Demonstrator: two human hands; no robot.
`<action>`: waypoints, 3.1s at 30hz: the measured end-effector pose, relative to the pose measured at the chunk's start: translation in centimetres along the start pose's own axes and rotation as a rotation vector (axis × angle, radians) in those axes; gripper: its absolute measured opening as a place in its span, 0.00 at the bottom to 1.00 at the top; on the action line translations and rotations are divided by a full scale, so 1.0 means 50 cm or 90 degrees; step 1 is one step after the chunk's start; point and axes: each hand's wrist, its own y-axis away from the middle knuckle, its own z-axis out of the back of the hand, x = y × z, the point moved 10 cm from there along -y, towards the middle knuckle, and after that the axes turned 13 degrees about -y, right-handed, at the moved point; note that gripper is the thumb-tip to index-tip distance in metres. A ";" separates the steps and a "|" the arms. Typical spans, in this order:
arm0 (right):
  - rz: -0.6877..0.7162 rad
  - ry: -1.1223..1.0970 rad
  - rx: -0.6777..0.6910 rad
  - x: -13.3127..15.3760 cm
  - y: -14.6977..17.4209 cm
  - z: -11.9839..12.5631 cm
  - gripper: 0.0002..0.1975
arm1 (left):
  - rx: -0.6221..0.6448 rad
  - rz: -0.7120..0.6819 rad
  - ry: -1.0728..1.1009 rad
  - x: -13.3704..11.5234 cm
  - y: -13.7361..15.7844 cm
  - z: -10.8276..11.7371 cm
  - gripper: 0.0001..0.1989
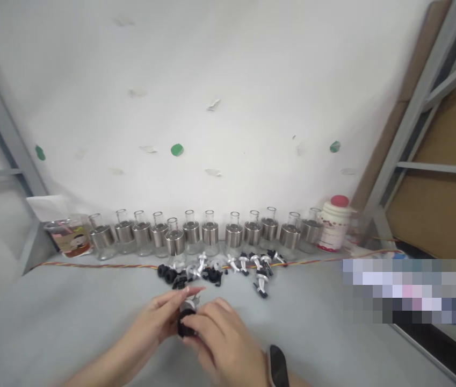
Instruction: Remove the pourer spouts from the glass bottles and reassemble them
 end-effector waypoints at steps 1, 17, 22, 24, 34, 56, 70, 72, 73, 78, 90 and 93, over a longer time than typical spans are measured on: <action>0.002 0.008 -0.005 0.000 -0.001 0.002 0.12 | 0.001 -0.006 -0.007 -0.002 0.001 -0.003 0.20; 0.055 0.075 0.040 0.007 -0.004 -0.008 0.12 | -0.078 0.015 -0.086 0.019 -0.003 0.024 0.15; 0.031 0.081 0.013 -0.008 -0.002 0.005 0.11 | -0.074 -0.004 -0.068 0.007 -0.001 0.022 0.15; 0.004 0.075 0.007 -0.020 0.000 0.007 0.11 | -0.067 -0.017 -0.053 0.008 -0.004 0.020 0.15; -0.003 0.040 -0.006 -0.031 0.006 0.008 0.12 | 0.005 -0.166 -0.020 -0.005 -0.001 -0.006 0.19; 0.004 0.018 0.028 -0.031 0.002 -0.007 0.15 | 0.008 -0.213 -0.171 0.002 0.000 -0.015 0.15; -0.094 -0.015 0.080 -0.055 0.006 -0.019 0.21 | -0.007 -0.258 -0.253 -0.026 0.012 -0.019 0.08; -0.109 -0.021 0.072 -0.062 0.006 -0.017 0.22 | -0.021 -0.255 -0.284 -0.027 0.013 -0.016 0.08; -0.119 -0.027 0.067 -0.065 0.006 -0.016 0.22 | -0.027 -0.255 -0.300 -0.027 0.014 -0.015 0.07; -0.158 -0.057 0.061 -0.080 0.006 -0.017 0.21 | -0.050 -0.251 -0.328 -0.025 0.015 -0.009 0.08; -0.190 -0.101 0.065 -0.084 0.004 -0.020 0.24 | 0.000 -0.261 -0.223 -0.028 0.019 -0.020 0.10; -0.185 -0.094 0.065 -0.087 0.007 -0.021 0.26 | -0.024 -0.262 -0.235 -0.024 0.015 -0.012 0.10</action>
